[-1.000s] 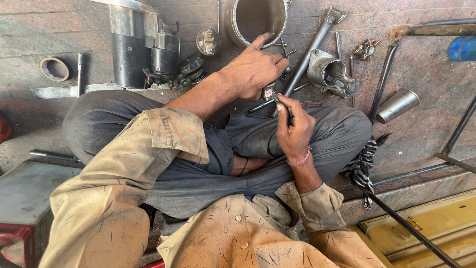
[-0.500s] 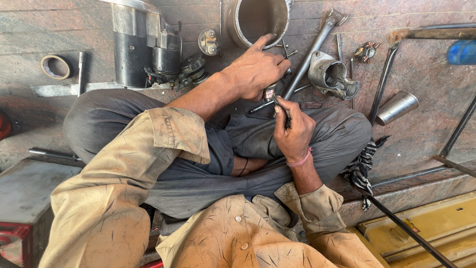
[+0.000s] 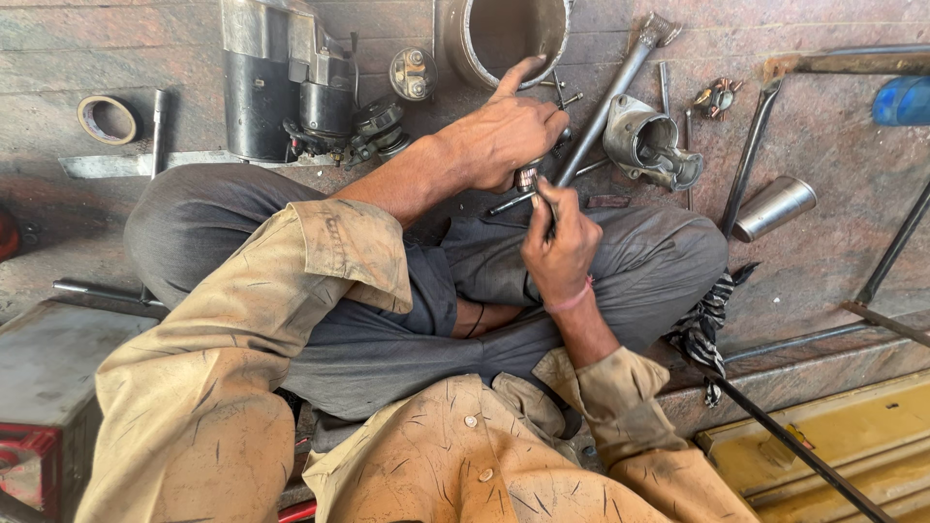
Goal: The person sits cross-legged on the ground repairing a starter motor. They hold the armature assembly, use a screwdriver to work on the commutator and brush area, and handle small metal components and parts laid out on the ground around them.
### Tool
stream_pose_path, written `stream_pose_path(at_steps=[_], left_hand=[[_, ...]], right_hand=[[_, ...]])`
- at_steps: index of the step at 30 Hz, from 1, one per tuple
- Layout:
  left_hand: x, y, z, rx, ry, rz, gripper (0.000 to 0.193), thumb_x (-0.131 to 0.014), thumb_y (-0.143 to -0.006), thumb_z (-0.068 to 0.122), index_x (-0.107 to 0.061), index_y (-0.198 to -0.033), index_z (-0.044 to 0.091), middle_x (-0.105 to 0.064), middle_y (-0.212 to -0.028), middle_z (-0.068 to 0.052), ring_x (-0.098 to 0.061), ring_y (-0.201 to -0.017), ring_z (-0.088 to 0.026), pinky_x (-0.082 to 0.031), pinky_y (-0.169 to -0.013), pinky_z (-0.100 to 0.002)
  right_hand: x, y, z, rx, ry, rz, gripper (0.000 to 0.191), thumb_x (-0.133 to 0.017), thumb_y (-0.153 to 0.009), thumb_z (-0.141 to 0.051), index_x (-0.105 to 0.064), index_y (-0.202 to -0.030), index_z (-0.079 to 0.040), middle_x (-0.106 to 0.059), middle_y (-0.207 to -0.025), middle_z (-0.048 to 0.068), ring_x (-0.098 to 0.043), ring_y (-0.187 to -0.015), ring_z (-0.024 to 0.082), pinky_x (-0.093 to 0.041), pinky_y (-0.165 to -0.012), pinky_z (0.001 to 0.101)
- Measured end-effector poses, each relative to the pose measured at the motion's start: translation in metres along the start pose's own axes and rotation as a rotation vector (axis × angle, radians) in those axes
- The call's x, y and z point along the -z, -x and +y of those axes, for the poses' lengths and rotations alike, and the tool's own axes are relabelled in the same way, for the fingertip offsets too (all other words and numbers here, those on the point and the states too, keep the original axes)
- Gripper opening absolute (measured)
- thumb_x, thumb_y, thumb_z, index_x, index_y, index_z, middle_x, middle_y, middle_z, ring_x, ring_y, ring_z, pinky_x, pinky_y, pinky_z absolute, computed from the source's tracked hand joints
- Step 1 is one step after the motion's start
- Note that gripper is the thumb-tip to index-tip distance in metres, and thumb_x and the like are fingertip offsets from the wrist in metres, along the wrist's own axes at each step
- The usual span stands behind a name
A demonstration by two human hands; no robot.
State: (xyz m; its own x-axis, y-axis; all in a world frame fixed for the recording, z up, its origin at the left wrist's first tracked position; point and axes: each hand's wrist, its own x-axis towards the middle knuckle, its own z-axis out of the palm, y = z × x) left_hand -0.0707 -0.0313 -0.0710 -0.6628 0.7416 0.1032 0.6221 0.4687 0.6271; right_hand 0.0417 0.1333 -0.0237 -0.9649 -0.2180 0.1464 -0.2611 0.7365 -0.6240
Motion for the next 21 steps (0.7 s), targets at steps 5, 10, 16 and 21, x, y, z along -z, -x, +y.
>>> stream_pose_path(at_steps=[5, 10, 16, 21], left_hand=[[-0.001, 0.002, -0.001, -0.015, 0.037, 0.050, 0.044, -0.074, -0.063, -0.004, -0.059, -0.105, -0.004, -0.065, -0.084, -0.011, -0.070, -0.097, -0.034, -0.014, -0.120, -0.066], [0.001, 0.000, -0.002, -0.021, 0.060, 0.014, 0.042, -0.075, -0.066, -0.001, -0.058, -0.104, -0.002, -0.065, -0.086, -0.012, -0.069, -0.098, -0.035, -0.015, -0.119, -0.066], [-0.001, -0.001, -0.002, 0.002, 0.058, -0.018, 0.050, -0.078, -0.059, 0.003, -0.057, -0.104, -0.004, -0.065, -0.086, -0.013, -0.068, -0.097, -0.036, -0.015, -0.118, -0.068], [-0.005, -0.001, -0.002, -0.019, 0.034, 0.044, 0.046, -0.075, -0.061, 0.000, -0.058, -0.104, -0.002, -0.066, -0.087, -0.012, -0.069, -0.101, -0.035, -0.016, -0.118, -0.069]], right_hand=[[-0.005, -0.002, 0.000, 0.010, -0.009, 0.025, 0.014, -0.064, -0.102, 0.002, -0.063, -0.116, 0.004, -0.071, -0.094, 0.020, -0.075, -0.082, 0.034, -0.056, -0.069, 0.0393], [0.003, 0.000, -0.002, 0.024, 0.044, 0.001, 0.016, -0.066, -0.100, 0.002, -0.066, -0.115, 0.001, -0.072, -0.095, 0.019, -0.073, -0.080, 0.035, -0.054, -0.069, 0.0418], [0.006, 0.005, 0.002, 0.010, 0.044, -0.001, 0.016, -0.067, -0.099, 0.002, -0.066, -0.115, 0.001, -0.072, -0.094, 0.019, -0.072, -0.078, 0.036, -0.054, -0.068, 0.0426], [-0.009, 0.003, 0.011, 0.047, 0.022, 0.059, 0.014, -0.066, -0.101, 0.002, -0.065, -0.114, 0.002, -0.071, -0.095, 0.019, -0.073, -0.082, 0.037, -0.056, -0.071, 0.0422]])
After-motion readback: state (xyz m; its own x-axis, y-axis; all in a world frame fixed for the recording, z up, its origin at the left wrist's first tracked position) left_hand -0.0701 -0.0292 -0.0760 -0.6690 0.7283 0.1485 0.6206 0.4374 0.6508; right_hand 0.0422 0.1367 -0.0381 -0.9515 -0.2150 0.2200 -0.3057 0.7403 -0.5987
